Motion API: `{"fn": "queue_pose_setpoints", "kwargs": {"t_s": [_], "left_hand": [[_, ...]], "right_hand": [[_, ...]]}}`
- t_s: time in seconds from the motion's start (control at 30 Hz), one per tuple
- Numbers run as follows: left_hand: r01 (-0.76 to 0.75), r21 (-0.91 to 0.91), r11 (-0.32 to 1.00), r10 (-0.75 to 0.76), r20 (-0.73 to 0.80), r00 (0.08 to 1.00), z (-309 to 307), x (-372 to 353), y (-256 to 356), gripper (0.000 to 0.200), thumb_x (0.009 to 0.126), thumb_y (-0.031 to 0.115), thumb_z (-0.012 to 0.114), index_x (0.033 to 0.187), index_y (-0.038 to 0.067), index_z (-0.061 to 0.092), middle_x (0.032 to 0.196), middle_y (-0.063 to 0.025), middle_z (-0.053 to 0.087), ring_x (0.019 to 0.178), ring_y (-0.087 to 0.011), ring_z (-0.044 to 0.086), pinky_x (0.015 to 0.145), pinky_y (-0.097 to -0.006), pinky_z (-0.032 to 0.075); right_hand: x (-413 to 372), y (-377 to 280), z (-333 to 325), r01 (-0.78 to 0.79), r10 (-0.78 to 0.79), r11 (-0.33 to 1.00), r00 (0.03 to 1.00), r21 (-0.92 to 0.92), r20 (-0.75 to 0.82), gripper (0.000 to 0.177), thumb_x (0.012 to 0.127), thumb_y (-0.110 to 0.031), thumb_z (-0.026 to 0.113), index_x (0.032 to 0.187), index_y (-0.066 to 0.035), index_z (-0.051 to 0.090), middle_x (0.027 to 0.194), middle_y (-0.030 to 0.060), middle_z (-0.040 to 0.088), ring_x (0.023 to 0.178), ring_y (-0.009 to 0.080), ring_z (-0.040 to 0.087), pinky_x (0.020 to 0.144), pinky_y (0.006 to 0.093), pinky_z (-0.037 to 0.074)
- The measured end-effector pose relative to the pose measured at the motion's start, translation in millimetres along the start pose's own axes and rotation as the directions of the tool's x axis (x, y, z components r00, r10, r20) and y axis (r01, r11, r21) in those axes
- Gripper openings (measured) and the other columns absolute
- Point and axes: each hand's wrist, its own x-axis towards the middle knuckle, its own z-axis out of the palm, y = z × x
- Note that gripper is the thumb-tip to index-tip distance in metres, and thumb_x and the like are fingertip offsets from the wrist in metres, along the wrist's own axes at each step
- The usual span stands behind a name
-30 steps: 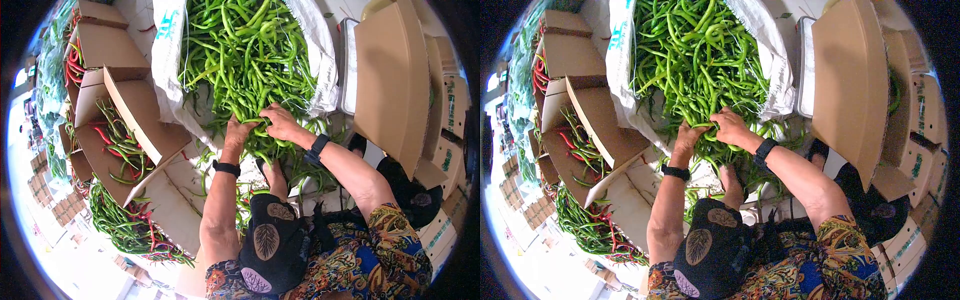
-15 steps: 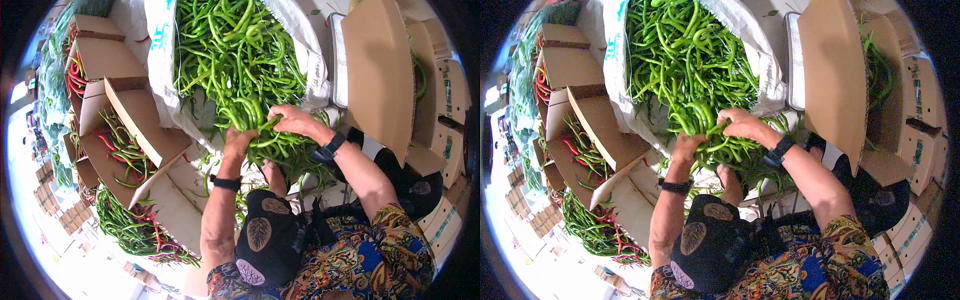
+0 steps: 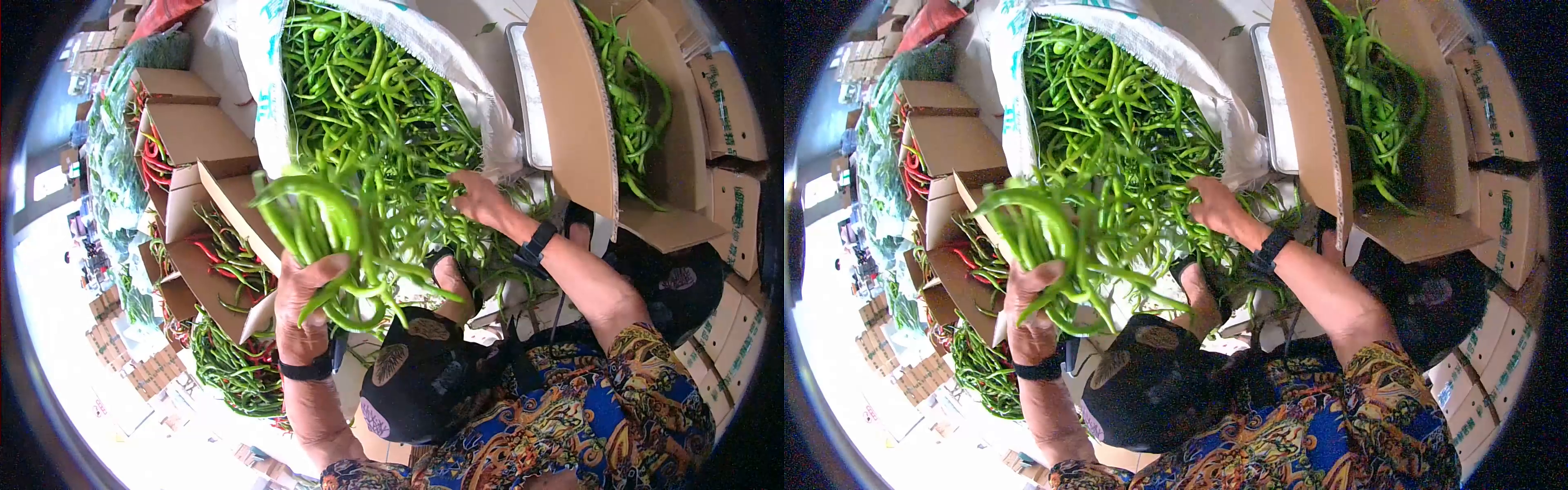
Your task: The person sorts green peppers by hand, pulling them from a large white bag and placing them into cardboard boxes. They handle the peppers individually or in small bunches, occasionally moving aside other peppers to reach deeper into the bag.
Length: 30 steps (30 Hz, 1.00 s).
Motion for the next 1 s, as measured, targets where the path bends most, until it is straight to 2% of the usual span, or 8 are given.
{"fn": "queue_pose_setpoints", "kwargs": {"t_s": [0.03,0.13,0.2,0.3,0.5,0.77,0.9,1.0], "left_hand": [[-0.013,0.218,0.976,0.017,-0.014,1.0,-3,0,7,0.044,0.07,0.009,0.066,0.112,-0.001,0.056,0.093,-0.007,0.063,0.076,-0.0166,0.061,0.068,-0.0272,0.05],[0.02,0.016,1.0,-0.018,-0.074,0.997,-12,25,-5,0.049,0.067,0.003,0.07,0.114,-0.001,0.055,0.098,-0.0108,0.064,0.076,-0.0205,0.063,0.067,-0.0314,0.053],[-0.11,-0.152,0.982,0.118,0.048,0.992,-8,25,7,0.052,0.067,0.003,0.07,0.117,-0.003,0.054,0.103,-0.0144,0.065,0.078,-0.0215,0.064,0.069,-0.0321,0.054],[-0.199,-0.138,0.97,0.213,0.098,0.972,-5,24,33,0.056,0.069,0.001,0.069,0.121,-0.006,0.05,0.107,-0.0194,0.063,0.081,-0.0231,0.065,0.071,-0.0335,0.056],[-0.167,-0.225,0.96,0.194,0.102,0.976,15,2,37,0.049,0.072,0.0,0.068,0.118,-0.003,0.052,0.1,-0.0145,0.063,0.075,-0.0222,0.064,0.069,-0.0328,0.055],[-0.112,-0.023,0.993,0.114,0.137,0.984,62,-66,44,0.05,0.075,-0.002,0.066,0.122,-0.001,0.05,0.103,-0.0086,0.064,0.087,-0.0181,0.064,0.078,-0.0302,0.054],[-0.095,-0.048,0.994,0.1,0.095,0.99,88,-94,46,0.046,0.078,-0.002,0.063,0.122,-0.001,0.052,0.106,-0.0086,0.063,0.091,-0.0177,0.064,0.081,-0.0297,0.053],[-0.213,-0.061,0.975,0.215,0.039,0.976,96,-105,40,0.043,0.08,-0.001,0.062,0.122,-0.001,0.051,0.107,-0.0098,0.063,0.094,-0.0179,0.063,0.083,-0.0302,0.052]], "right_hand": [[-2,1,2,-0.03,0.03,0.998,1.0,-0.054,-0.01,0.046,0.074,-0.011,0.063,0.118,0.002,0.056,0.11,0.0261,0.061,0.103,0.0386,0.059,0.089,0.041,0.046],[-8,-6,6,0.005,-0.006,1.0,0.999,0.03,0.04,0.047,0.076,-0.013,0.063,0.119,0.003,0.054,0.111,0.0272,0.06,0.101,0.0393,0.06,0.088,0.0417,0.046],[-18,-21,-8,-0.286,0.189,0.882,0.943,0.374,0.275,0.046,0.085,-0.015,0.064,0.127,-0.001,0.049,0.116,0.0123,0.059,0.097,0.0181,0.059,0.075,0.0295,0.051],[-28,-27,-10,-0.248,0.071,0.751,0.952,0.612,0.298,0.042,0.087,-0.023,0.065,0.122,-0.003,0.053,0.103,0.0062,0.06,0.091,0.0166,0.06,0.074,0.0287,0.051],[-35,-64,-23,-0.352,0.07,0.598,0.918,0.72,0.391,0.034,0.088,-0.028,0.066,0.11,-0.003,0.058,0.091,0.0016,0.062,0.078,0.0108,0.06,0.066,0.0248,0.049],[-91,-200,-91,0.123,-0.374,0.598,0.917,0.792,0.14,0.04,0.084,-0.029,0.07,0.111,-0.002,0.06,0.095,0.0018,0.064,0.091,0.0078,0.057,0.082,0.0257,0.046],[-110,-228,-101,0.196,-0.367,0.725,0.921,0.66,0.13,0.038,0.083,-0.027,0.07,0.11,-0.001,0.061,0.095,0.0026,0.066,0.09,0.009,0.058,0.083,0.0243,0.046],[-114,-228,-108,0.105,-0.426,0.597,0.882,0.796,0.203,0.035,0.085,-0.024,0.068,0.11,0.0,0.062,0.099,0.0038,0.065,0.09,0.0087,0.057,0.081,0.0236,0.047]]}}
